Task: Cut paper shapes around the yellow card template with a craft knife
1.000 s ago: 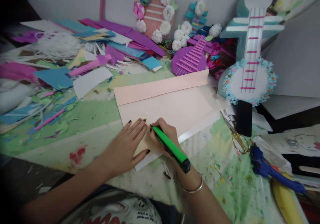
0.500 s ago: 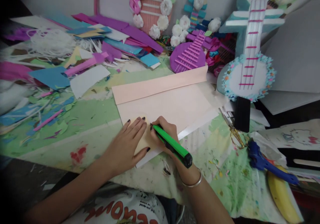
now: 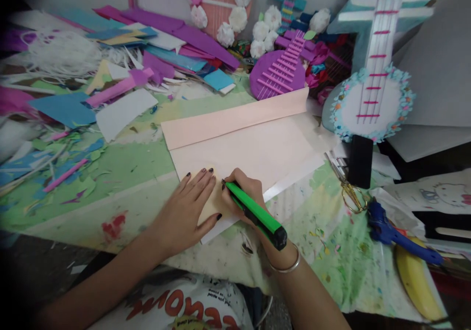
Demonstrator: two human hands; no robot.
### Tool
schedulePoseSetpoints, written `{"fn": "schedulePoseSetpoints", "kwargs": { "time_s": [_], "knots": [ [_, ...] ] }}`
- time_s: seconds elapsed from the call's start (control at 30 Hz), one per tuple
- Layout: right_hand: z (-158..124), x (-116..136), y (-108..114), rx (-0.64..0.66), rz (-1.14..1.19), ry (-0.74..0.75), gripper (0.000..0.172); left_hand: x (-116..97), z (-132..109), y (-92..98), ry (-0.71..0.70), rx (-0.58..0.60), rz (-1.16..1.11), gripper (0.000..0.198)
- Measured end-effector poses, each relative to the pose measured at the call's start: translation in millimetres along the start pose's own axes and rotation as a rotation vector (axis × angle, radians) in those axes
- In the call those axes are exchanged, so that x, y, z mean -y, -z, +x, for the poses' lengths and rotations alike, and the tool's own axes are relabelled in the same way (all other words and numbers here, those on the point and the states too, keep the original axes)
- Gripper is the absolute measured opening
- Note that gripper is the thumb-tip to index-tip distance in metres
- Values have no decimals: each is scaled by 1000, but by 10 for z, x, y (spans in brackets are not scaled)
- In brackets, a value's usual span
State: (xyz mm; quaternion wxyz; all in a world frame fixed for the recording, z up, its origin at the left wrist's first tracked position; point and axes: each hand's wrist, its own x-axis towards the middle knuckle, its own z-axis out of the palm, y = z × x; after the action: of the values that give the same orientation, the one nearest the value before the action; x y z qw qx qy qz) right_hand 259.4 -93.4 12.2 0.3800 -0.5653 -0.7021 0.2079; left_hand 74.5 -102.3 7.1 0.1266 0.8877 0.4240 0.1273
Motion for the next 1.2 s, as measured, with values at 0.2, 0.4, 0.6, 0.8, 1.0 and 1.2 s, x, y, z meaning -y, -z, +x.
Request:
{"fn": "schedulePoseSetpoints", "kwargs": {
  "time_s": [0.2,0.4,0.6,0.8,1.0,1.2],
  "knots": [
    [13,26,7,-8,16,18,8,4,-8,-1,-15,-15,-4,64],
    [-35,-37,-22,-1,24,16,10,14,-26,-41,-30,-46,26,59],
    [-35,76,22,53,21,-9,6,11,-34,-69,-32,-66,77,61],
    [-65,119,42,14,7,32,6,-51,-18,-30,0,-42,108,62],
    [-58,122,36,17,-18,46,9,-72,-13,-50,12,-60,110,62],
    [-55,157,53,2,-56,60,7,-56,-26,-74,4,-71,149,61]
  ]
}}
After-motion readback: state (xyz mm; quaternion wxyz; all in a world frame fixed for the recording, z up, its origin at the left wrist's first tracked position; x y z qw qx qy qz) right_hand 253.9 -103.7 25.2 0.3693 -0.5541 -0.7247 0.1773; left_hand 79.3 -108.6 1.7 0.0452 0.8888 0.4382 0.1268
